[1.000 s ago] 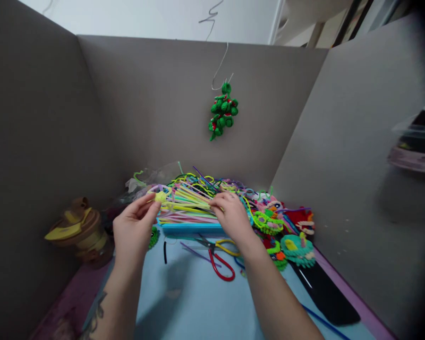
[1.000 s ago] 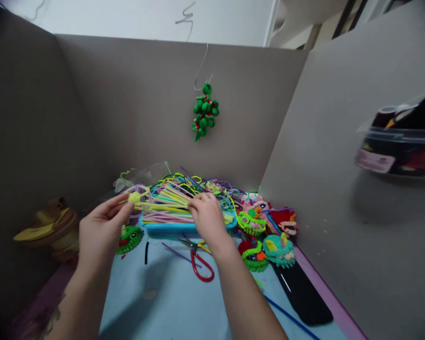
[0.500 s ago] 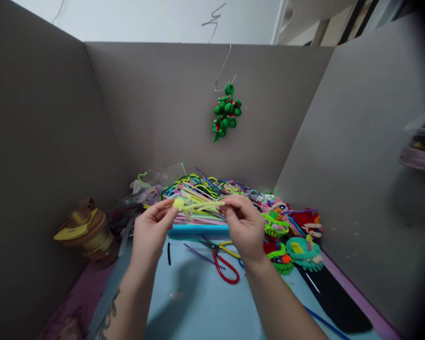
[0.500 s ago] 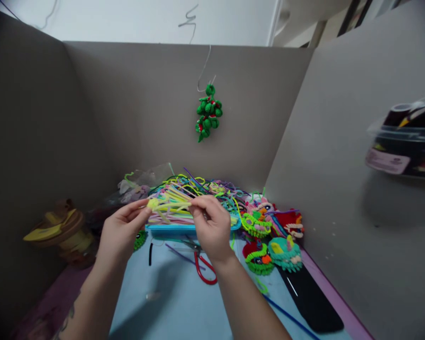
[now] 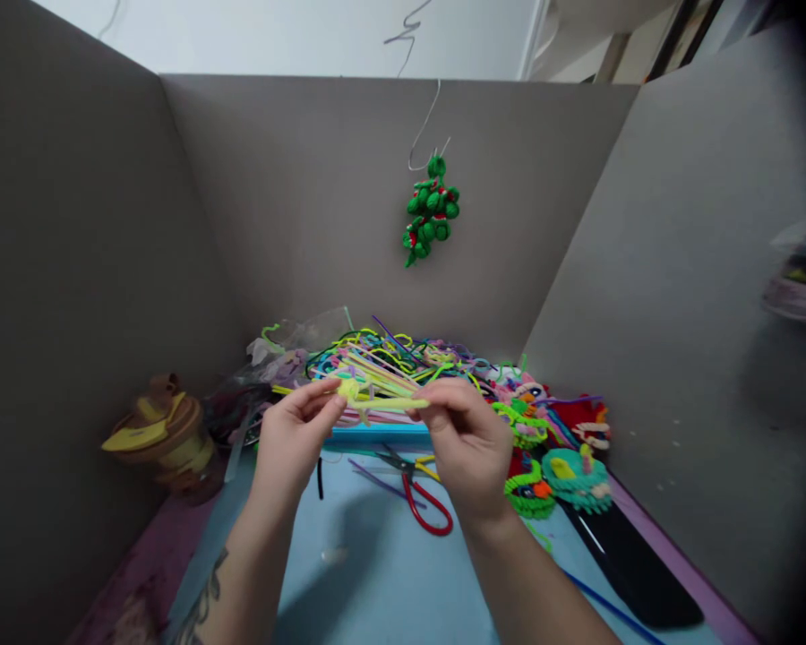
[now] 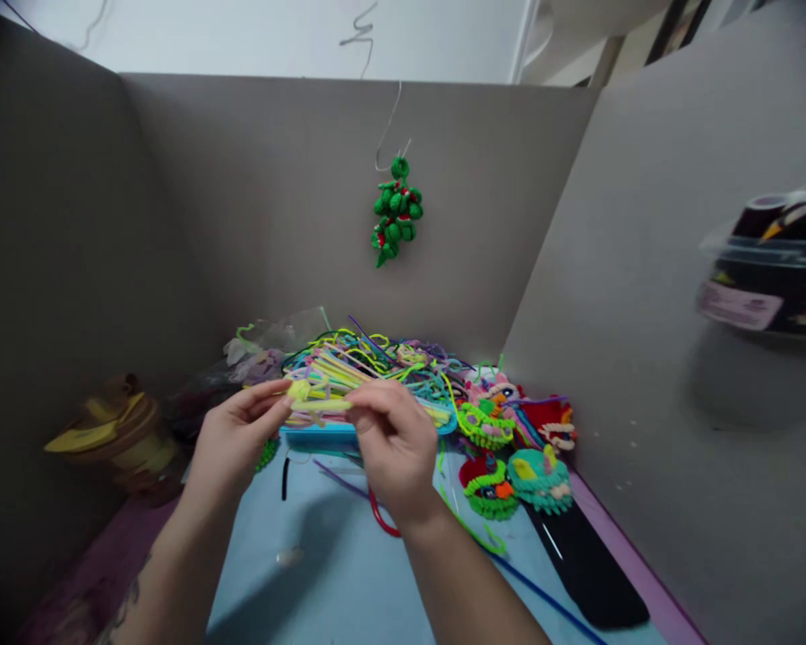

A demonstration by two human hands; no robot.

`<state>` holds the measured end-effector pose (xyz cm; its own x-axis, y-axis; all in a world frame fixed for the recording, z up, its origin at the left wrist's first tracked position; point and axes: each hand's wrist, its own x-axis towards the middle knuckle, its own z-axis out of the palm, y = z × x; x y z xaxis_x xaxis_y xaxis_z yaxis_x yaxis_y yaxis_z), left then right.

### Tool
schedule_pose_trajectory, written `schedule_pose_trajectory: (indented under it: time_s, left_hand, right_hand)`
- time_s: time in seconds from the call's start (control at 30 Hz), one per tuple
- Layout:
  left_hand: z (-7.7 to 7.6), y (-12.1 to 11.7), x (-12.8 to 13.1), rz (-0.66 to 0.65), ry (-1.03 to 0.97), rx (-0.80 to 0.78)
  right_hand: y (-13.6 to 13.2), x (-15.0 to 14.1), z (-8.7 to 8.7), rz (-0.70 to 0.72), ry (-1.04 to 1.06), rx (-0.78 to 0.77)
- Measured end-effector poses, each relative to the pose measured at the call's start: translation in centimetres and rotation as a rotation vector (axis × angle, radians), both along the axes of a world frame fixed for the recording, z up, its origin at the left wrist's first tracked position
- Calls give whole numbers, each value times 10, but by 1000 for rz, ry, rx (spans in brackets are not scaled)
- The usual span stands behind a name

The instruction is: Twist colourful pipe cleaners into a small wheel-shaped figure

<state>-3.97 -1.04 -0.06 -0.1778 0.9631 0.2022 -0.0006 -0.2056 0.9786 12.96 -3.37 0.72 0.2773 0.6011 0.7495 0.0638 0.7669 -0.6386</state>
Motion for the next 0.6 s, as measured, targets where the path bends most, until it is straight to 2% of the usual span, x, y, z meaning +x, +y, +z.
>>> schedule_pose_trajectory:
  time_s: [0.17,0.27,0.37,0.47,0.53,0.6]
  left_hand:
    - [0,0,0,-62,-134,2]
    - [0,-1,2,-114,-185,-6]
    - [-2,-2,4,-169,-203,-9]
    - [-3,-2,6,-210,-216,-16]
    - [-3,-1,7,-225,-225,-35]
    - [-4,-1,8,-236,-231,-57]
  right_hand:
    - [25,6,-1,222,538,-277]
    - [36,9,-2,383,643,-482]
    - [37,7,-4,463,523,-594]
    - [31,1,-7,466,247,-579]
    - [27,-1,-7,418,32,-522]
    - [24,-3,-6,301,-167,-446]
